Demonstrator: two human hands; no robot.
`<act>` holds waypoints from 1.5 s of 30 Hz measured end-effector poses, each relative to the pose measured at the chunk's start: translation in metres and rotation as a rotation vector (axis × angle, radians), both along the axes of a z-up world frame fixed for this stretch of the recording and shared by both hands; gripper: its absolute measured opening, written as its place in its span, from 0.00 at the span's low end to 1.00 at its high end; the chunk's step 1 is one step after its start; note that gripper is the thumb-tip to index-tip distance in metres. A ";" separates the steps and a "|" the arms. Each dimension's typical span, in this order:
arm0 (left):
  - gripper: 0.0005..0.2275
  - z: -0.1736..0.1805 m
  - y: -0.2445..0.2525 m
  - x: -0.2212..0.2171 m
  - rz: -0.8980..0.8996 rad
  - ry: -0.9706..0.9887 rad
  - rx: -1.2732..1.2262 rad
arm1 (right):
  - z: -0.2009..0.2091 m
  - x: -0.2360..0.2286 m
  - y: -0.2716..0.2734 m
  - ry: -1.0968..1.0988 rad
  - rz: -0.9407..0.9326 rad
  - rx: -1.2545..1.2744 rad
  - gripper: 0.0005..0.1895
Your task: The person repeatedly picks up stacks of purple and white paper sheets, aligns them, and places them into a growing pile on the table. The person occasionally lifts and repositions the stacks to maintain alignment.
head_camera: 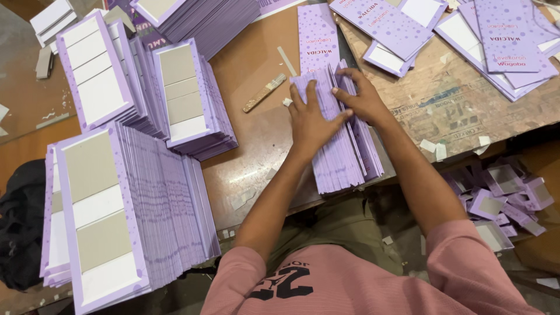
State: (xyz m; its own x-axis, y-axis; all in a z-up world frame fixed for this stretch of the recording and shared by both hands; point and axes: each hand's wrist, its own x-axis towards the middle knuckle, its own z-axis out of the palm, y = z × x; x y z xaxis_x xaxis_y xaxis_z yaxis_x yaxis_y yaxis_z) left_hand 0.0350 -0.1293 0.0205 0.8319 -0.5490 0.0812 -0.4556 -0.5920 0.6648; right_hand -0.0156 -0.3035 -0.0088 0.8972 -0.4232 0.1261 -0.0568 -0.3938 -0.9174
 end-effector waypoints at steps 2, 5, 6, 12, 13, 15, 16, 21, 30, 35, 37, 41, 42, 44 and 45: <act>0.37 -0.028 0.002 0.002 0.040 0.318 -0.526 | 0.005 -0.002 0.004 -0.048 0.024 -0.022 0.23; 0.24 -0.072 0.010 -0.010 0.130 0.455 -0.778 | 0.021 -0.005 0.020 0.133 -0.014 -0.108 0.31; 0.20 -0.083 0.009 -0.009 0.160 0.445 -0.773 | 0.030 -0.006 0.025 0.273 -0.030 -0.193 0.36; 0.20 -0.116 0.014 0.009 0.112 0.581 -1.025 | 0.059 -0.017 0.056 0.453 -0.075 -0.479 0.57; 0.22 -0.115 0.017 0.015 0.106 0.617 -1.006 | 0.060 -0.015 0.059 0.438 -0.080 -0.478 0.57; 0.25 -0.105 0.020 0.027 0.090 0.686 -0.971 | 0.062 -0.014 0.060 0.482 -0.082 -0.443 0.57; 0.26 -0.099 0.020 0.034 0.080 0.691 -0.939 | 0.062 -0.013 0.059 0.501 -0.084 -0.426 0.57; 0.30 -0.070 0.019 0.044 0.132 0.732 -0.728 | 0.055 -0.014 0.057 0.458 -0.110 -0.402 0.54; 0.28 -0.048 0.026 0.034 0.119 0.624 -0.688 | 0.061 -0.011 0.061 0.441 -0.141 -0.403 0.54; 0.27 -0.042 0.027 0.033 0.136 0.460 -0.572 | 0.059 -0.009 0.061 0.477 -0.153 -0.349 0.55; 0.26 -0.042 0.029 0.031 0.136 0.429 -0.585 | 0.055 -0.009 0.059 0.455 -0.146 -0.357 0.55; 0.23 -0.036 0.030 0.027 0.132 0.360 -0.575 | 0.050 -0.009 0.054 0.436 -0.145 -0.437 0.54; 0.23 -0.033 0.031 0.026 0.140 0.334 -0.543 | 0.049 -0.009 0.054 0.422 -0.148 -0.454 0.54; 0.21 -0.026 0.036 0.022 0.139 0.260 -0.523 | 0.048 -0.008 0.056 0.439 -0.153 -0.470 0.54; 0.21 -0.021 0.038 0.021 0.133 0.222 -0.512 | 0.048 -0.008 0.056 0.468 -0.161 -0.469 0.54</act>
